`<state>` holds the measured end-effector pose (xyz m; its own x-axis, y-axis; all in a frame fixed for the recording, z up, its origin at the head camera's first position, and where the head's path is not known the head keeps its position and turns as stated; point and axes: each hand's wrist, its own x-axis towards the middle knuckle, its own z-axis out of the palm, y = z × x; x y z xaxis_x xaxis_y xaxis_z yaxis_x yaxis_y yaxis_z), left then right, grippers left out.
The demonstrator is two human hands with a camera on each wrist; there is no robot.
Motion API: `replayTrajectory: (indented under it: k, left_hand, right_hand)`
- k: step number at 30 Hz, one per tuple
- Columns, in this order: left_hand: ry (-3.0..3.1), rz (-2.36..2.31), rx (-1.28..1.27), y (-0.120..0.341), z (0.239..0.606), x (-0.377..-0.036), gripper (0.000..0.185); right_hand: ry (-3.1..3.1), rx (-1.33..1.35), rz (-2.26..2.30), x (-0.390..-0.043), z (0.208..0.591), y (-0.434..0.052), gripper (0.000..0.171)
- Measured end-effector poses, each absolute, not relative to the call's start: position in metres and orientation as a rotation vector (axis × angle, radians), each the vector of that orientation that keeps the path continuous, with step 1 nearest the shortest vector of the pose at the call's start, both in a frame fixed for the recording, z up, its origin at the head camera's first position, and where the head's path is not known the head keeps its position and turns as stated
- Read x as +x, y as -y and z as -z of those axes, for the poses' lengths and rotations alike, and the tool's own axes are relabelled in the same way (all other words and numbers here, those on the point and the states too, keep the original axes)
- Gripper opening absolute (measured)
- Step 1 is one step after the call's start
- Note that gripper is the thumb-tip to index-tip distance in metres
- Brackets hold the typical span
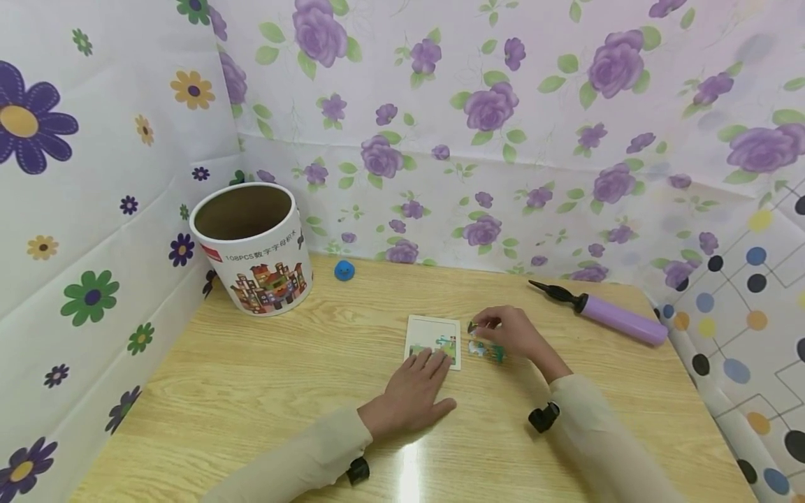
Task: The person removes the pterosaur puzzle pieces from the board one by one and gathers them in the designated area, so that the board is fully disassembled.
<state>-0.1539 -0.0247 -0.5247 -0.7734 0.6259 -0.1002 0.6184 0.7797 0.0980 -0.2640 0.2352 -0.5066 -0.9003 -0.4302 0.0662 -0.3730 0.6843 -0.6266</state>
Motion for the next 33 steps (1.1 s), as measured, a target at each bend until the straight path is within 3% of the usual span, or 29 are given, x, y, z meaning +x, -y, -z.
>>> replayTrajectory:
  k: [15, 33]
  left_hand:
    - [-2.837, -0.103, 1.023, 0.027, 0.525, -0.15, 0.076]
    - [-2.815, -0.071, 1.024, 0.028, 0.525, -0.151, 0.077]
  right_hand:
    - [-2.745, -0.783, 0.944, -0.275, 0.517, -0.194, 0.019]
    - [-2.735, -0.791, 0.878, -0.274, 0.523, -0.18, 0.016]
